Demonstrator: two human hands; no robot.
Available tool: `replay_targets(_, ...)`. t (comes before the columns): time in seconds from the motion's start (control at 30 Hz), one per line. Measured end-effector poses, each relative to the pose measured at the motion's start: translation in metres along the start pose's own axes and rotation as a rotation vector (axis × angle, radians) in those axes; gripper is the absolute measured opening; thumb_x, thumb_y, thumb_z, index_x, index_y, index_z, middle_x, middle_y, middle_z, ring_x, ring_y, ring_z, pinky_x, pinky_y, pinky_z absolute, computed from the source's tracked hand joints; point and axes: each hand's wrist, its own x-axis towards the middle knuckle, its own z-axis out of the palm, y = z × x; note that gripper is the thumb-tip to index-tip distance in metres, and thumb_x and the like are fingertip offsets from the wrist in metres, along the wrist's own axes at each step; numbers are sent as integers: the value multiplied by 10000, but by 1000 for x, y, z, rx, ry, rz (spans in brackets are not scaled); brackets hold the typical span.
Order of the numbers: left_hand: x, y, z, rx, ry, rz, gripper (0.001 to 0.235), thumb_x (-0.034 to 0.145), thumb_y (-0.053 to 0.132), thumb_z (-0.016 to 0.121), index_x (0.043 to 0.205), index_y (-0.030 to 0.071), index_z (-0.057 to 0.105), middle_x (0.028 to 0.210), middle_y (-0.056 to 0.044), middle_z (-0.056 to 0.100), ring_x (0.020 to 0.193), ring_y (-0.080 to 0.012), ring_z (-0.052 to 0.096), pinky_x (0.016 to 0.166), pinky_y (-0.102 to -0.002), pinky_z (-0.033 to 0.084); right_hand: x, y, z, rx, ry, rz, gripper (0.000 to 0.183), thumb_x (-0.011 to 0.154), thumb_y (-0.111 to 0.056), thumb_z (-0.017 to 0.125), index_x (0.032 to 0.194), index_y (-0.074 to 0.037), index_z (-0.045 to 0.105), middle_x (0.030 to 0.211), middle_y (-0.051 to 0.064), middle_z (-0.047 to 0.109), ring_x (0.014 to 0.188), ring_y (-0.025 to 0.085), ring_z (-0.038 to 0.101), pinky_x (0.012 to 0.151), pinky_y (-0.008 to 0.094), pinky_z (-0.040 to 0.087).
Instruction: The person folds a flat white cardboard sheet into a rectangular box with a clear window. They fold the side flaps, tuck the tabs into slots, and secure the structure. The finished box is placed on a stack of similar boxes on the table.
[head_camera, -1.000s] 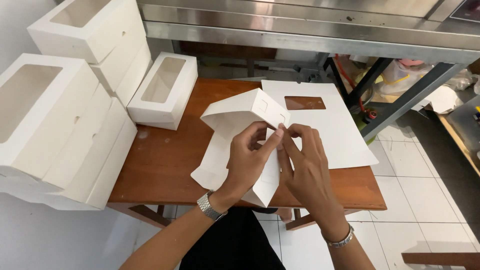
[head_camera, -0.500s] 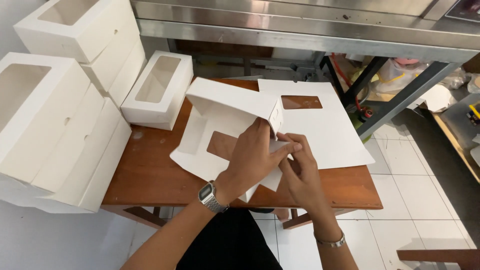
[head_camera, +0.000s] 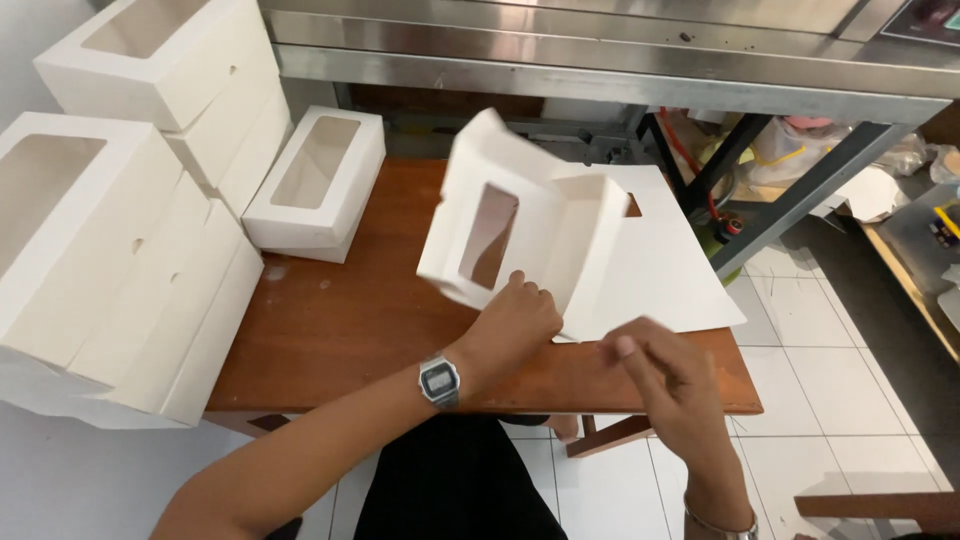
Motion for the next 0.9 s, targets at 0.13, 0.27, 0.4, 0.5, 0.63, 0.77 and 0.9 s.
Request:
replay_targets(0.13, -16, -8, -82, 43, -70, 104, 136, 764, -51, 769, 775, 84, 774, 720, -56, 699, 736, -195, 660, 1078, -534, 403, 18, 26, 14, -266, -21, -257, 144, 959, -128, 648, 1001, -44, 757, 1160, 118, 730, 1258, 367, 627, 1189, 547, 351)
replay_targets(0.27, -35, -32, -66, 66, 192, 4, 58, 792, 23, 766, 777, 79, 768, 852, -55, 603, 828, -207, 529, 796, -372, 413, 16, 57, 35, -411, -237, -144, 166, 945, -109, 664, 1058, -43, 766, 1042, 126, 764, 1135, 324, 696, 1129, 533, 404)
replay_targets(0.4, -64, -38, -38, -112, 474, -155, 106, 921, -1, 619, 914, 72, 695, 904, -48, 499, 783, -217, 562, 671, -316, 480, 15, 22, 49, -390, -416, 82, 278, 941, -156, 674, 1185, -55, 759, 1218, 183, 738, 1153, 367, 697, 1088, 524, 458)
replay_targets(0.5, -92, -12, -48, -181, 634, -391, 52, 917, 50, 649, 938, 83, 683, 942, -48, 555, 842, -187, 652, 700, -259, 568, 13, 26, 54, -181, -412, 141, 336, 974, -117, 617, 1269, 21, 697, 1259, 267, 703, 1179, 433, 678, 1037, 566, 505)
replay_targets(0.63, -93, 6, -53, -347, 697, -603, 71, 878, 66, 631, 845, 116, 594, 748, 24, 457, 608, -124, 568, 573, -212, 543, 38, 20, 46, -175, -523, 219, 376, 980, -73, 571, 1329, 51, 644, 1276, 290, 689, 1173, 473, 670, 1024, 591, 510)
replay_targets(0.77, -76, -8, -52, -999, 426, -958, 357, 931, 400, 687, 871, 65, 580, 659, -77, 608, 602, -182, 617, 525, -284, 492, 52, 29, 51, -221, -628, 310, 411, 1012, -87, 509, 1406, -2, 592, 1321, 252, 680, 1201, 443, 665, 1035, 570, 515)
replay_targets(0.9, -57, -34, -17, -1345, 316, -1036, 395, 801, 376, 799, 809, -9, 708, 647, -155, 685, 547, -159, 608, 457, -278, 500, 67, 59, 67, -68, -537, 538, 433, 1015, -159, 512, 1400, 22, 592, 1242, 282, 693, 1089, 385, 730, 946, 470, 592)
